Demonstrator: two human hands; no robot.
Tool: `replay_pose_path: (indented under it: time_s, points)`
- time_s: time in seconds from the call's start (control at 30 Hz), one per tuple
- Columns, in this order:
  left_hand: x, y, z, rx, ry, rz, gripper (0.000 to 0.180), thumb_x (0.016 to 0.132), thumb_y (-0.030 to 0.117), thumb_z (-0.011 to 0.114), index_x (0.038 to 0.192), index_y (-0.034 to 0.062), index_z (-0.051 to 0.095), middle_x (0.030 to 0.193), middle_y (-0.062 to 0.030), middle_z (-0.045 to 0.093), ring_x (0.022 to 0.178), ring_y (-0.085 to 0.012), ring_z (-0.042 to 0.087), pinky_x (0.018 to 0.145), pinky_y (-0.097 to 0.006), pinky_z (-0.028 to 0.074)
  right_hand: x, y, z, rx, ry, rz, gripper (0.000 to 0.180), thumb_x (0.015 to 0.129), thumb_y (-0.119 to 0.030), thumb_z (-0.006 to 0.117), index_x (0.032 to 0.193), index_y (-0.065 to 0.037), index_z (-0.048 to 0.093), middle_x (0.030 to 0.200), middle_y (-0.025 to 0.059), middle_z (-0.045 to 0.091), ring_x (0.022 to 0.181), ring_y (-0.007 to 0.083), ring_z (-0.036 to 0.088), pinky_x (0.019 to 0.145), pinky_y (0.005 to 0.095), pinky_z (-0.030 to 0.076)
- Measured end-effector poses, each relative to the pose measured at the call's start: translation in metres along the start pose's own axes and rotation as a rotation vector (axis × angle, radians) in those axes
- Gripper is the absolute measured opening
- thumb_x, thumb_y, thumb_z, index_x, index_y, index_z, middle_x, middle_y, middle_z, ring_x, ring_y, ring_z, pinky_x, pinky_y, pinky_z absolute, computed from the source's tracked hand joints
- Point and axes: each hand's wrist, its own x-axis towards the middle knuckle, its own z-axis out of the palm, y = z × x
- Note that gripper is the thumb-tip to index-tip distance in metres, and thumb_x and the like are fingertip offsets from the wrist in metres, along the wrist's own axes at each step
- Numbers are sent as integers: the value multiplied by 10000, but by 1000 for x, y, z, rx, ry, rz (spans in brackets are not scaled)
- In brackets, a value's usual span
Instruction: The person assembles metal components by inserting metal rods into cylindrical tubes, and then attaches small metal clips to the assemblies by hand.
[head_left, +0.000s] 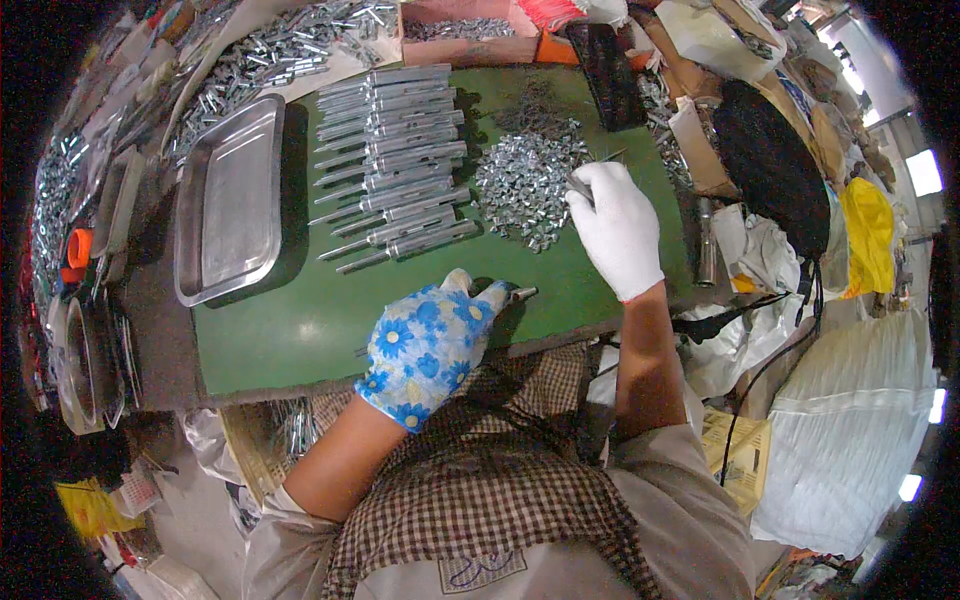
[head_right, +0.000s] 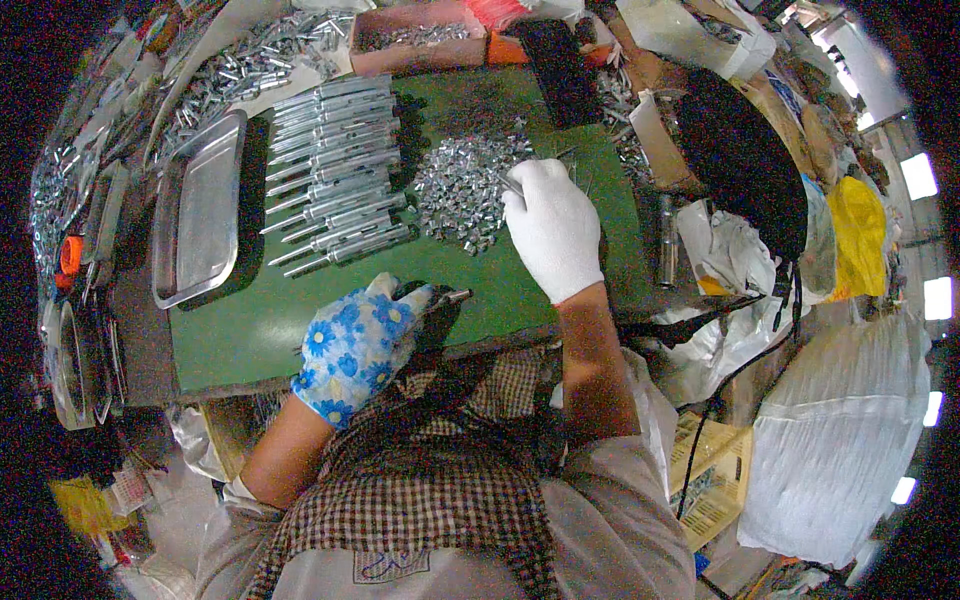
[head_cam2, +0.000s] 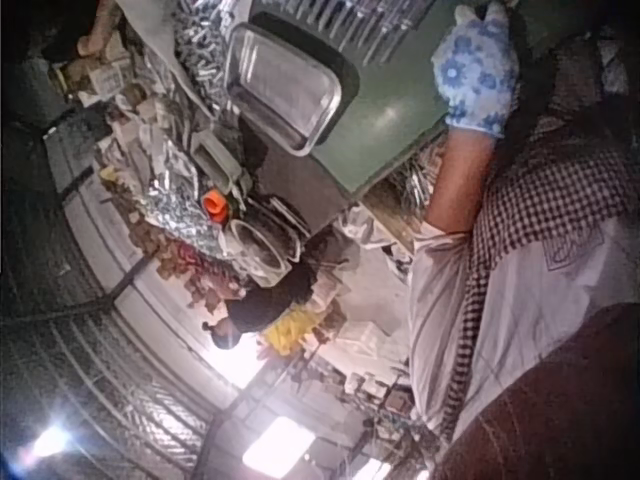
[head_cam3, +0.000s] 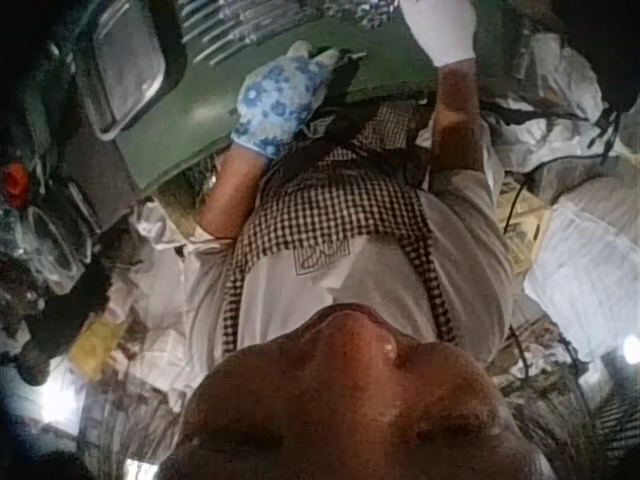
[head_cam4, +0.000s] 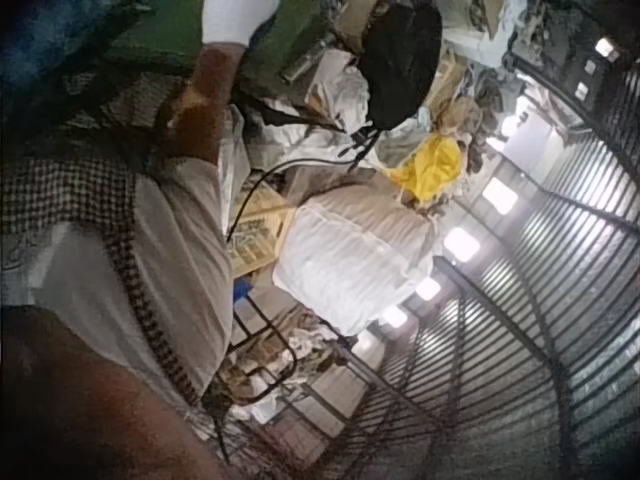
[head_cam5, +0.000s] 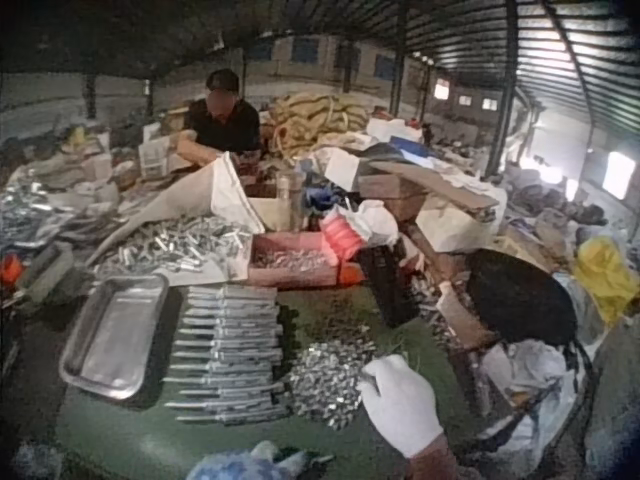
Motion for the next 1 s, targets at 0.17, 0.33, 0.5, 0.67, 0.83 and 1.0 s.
replay_pose_path:
  time_s: [0.17,0.33,0.5,0.67,0.83,1.0]
  points:
    - [3,0,-3,8,-24,-10,291,801,133,566,1087,155,620,880,-110,563,695,-242,628,570,-373,512,-13,-4,-3,153,7,-29,147,845,-162,611,955,-65,621,957,138,622,864,337,615,742,403,492]
    - [2,-4,1,-22,-10,-6,332,789,186,606,1121,196,606,952,-105,582,698,-290,639,576,-402,528,-46,-30,-6,600,-176,111,159,830,-108,638,968,-31,617,856,120,643,783,244,644,709,321,498]
    - [6,0,6,-67,-14,54,369,783,156,601,1150,188,591,1112,-96,584,792,-263,656,610,-377,540,-65,-45,3,765,-160,217,184,799,-98,684,948,-18,611,808,103,643,741,174,642,682,288,492]
    - [3,1,8,-47,18,116,353,797,130,582,1148,156,611,1257,-43,567,788,-219,647,640,-348,537,-65,-46,-3,647,-190,186,187,792,-156,698,898,-19,629,806,113,634,724,229,633,680,308,486]
    - [4,2,9,-22,0,88,372,793,127,584,1163,165,593,1287,-32,547,828,-217,648,654,-341,541,-64,-46,-7,494,-207,141,169,791,-107,706,881,11,626,747,65,595,680,101,556,625,253,452]
    - [4,4,8,-8,20,102,349,807,122,568,1154,151,605,1260,-24,562,795,-208,641,657,-335,536,-64,-46,-6,524,-193,141,158,794,-110,694,869,11,623,751,85,595,661,129,556,615,265,445]
